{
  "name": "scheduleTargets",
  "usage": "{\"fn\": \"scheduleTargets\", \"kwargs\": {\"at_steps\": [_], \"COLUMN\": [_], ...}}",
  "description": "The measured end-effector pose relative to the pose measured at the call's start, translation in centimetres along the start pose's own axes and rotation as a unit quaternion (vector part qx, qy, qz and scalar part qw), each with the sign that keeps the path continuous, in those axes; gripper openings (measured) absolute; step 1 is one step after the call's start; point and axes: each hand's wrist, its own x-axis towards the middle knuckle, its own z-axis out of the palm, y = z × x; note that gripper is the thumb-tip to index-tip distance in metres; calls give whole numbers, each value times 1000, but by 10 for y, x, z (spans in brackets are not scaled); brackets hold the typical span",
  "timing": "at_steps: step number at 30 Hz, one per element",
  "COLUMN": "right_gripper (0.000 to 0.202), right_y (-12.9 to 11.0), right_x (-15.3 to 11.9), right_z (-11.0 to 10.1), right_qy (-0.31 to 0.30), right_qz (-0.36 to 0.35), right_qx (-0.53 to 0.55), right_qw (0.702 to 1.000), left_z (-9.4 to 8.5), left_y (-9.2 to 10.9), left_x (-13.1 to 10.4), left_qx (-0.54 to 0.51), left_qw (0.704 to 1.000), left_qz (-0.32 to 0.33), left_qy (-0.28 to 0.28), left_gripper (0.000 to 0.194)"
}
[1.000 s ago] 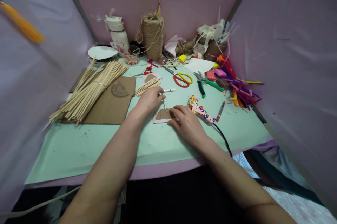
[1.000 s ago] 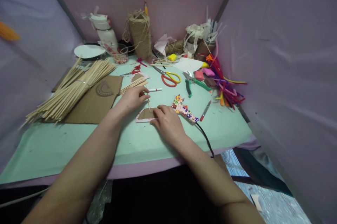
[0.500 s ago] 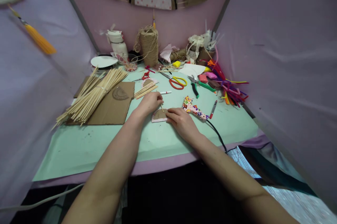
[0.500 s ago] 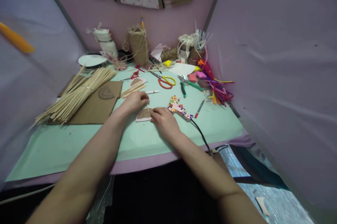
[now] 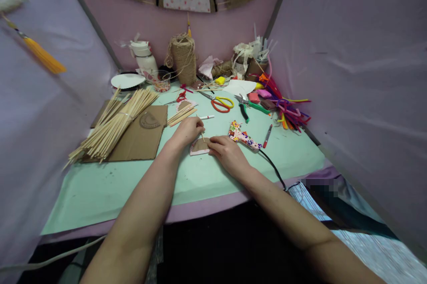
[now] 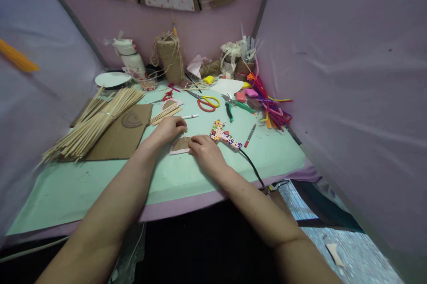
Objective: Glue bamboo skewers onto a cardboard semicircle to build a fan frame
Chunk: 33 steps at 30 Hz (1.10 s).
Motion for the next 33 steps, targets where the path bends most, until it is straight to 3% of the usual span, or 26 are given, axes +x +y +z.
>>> {"fn": "scheduleTargets", "kwargs": {"at_steps": [21,33], "right_gripper": [20,23], "right_y": [0,-3], "right_x": [0,0], "right_z": [1,2], "right_qy": [3,29], "right_qz": [0,2], "right_qx": [-2,4], "right_qw": [1000,1000], "left_z": [3,3], "left_y": [-4,-9], "left_x": [2,3], "left_qx": [-8,-14], "left_qw": [1000,999], "left_qz": [13,33], "left_qy": [-2,33], "left_gripper": [17,14]}}
